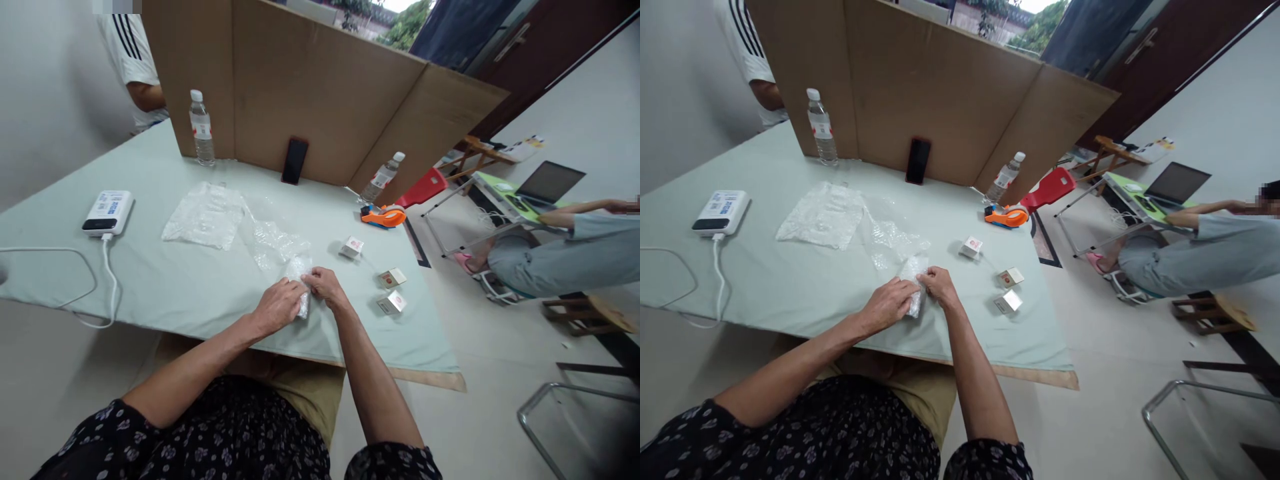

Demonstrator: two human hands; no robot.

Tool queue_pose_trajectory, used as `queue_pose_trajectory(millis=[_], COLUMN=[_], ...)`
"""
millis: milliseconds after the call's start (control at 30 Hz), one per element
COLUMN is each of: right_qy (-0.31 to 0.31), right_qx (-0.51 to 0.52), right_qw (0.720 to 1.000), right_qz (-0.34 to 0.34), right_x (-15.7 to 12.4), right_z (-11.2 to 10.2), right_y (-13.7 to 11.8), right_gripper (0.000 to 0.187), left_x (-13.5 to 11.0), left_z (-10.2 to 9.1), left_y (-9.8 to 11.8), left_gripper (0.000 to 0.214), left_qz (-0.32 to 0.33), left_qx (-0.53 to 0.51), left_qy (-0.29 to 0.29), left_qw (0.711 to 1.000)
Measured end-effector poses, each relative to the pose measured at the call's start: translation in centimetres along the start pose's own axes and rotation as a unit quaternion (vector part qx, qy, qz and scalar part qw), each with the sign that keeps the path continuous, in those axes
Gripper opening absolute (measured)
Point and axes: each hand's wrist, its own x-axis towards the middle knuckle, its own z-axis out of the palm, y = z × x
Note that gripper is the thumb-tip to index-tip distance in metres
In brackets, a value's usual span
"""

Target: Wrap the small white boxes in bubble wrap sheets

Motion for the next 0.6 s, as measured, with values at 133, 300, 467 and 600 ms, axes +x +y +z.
queue_pose_trajectory(millis=[133,300,467,600], right_qy=[0.032,0.031,0.028,0.011], right_qx=[0.002,0.078,0.099,0.057], right_qw=[0.998,0.989,0.986,0.986], right_qz=[-0.053,-0.118,-0.128,-0.153], right_x=[-0.5,-2.6,-3.8,-4.6], right_z=[0.4,1.2,1.1,0.9], right_y=[0.1,0.6,0.7,0.1], right_gripper=[0.029,0.023,0.021,0.014], left_x=[0.2,0.1,-0.1,-0.4], left_z=[0.2,0.6,0.7,0.9], left_y=[-0.6,-1.1,-1.0,-0.5], left_gripper=[0.032,0.029,0.028,0.022], left_qz=[-0.026,-0.037,-0.064,-0.133], left_qx=[-0.039,-0.089,-0.115,-0.118], left_qy=[0.005,0.028,0.053,0.101], left_qw=[0.999,0.995,0.99,0.979])
